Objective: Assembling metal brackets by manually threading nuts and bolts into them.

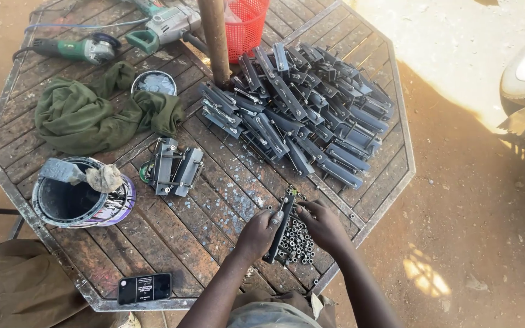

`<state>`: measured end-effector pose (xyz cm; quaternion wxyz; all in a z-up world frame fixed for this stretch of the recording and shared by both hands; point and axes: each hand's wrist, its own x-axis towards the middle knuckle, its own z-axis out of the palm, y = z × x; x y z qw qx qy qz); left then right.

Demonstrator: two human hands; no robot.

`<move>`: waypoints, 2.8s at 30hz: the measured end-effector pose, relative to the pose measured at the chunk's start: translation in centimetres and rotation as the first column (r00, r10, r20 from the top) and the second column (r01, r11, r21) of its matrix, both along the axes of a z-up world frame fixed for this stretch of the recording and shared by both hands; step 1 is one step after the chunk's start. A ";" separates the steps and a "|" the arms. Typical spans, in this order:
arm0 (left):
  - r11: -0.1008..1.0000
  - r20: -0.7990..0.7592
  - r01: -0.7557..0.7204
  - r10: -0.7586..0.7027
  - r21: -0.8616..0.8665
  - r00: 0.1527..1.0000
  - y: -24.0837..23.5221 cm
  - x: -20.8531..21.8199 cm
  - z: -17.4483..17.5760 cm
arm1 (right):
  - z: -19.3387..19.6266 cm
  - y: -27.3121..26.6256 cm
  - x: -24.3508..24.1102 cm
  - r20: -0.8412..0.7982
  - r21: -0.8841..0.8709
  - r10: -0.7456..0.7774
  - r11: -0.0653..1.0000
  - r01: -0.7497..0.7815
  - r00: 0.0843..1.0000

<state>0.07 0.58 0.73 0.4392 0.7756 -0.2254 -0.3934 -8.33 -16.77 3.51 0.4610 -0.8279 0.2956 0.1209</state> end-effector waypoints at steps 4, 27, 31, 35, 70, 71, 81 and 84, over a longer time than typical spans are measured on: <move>0.998 0.045 0.013 -0.016 0.059 0.999 0.7 0.6 -3.2 | -1.3 -1.4 0.3 -0.037 0.135 0.020 0.991 -0.015 0.999; 0.867 0.614 -0.448 0.235 0.218 0.753 -3.7 7.7 -9.3 | -12.7 -14.1 4.3 -0.154 -0.515 -0.287 0.840 0.171 0.946; 0.941 0.402 -0.231 0.117 0.249 0.908 -8.4 2.0 -11.0 | -11.5 -15.6 6.7 -0.385 -0.514 -0.281 0.857 0.049 0.879; 0.987 0.390 -0.006 -0.059 0.163 0.919 -9.9 -0.7 -12.9 | -14.2 -16.7 6.2 -0.459 -0.566 -0.162 0.811 -0.147 0.874; 0.835 -0.937 -0.540 0.265 0.106 0.227 -3.9 2.3 -9.4 | -20.2 -9.8 -6.0 -0.292 -0.167 -0.175 0.977 0.130 0.940; 0.816 -0.915 -0.564 0.316 0.127 0.251 -3.5 2.1 -10.0 | -19.5 -9.0 -5.5 -0.298 -0.243 -0.119 0.969 0.045 0.947; 0.815 -0.781 -0.545 0.466 0.195 0.417 -4.0 2.6 -6.8 | -18.7 -5.7 -4.2 -0.297 -0.245 -0.133 0.968 0.059 0.946; 0.840 -0.781 -0.531 0.403 0.110 0.477 -4.3 2.7 -7.0 | -17.9 -6.1 -5.2 -0.263 -0.250 -0.027 0.967 -0.041 0.964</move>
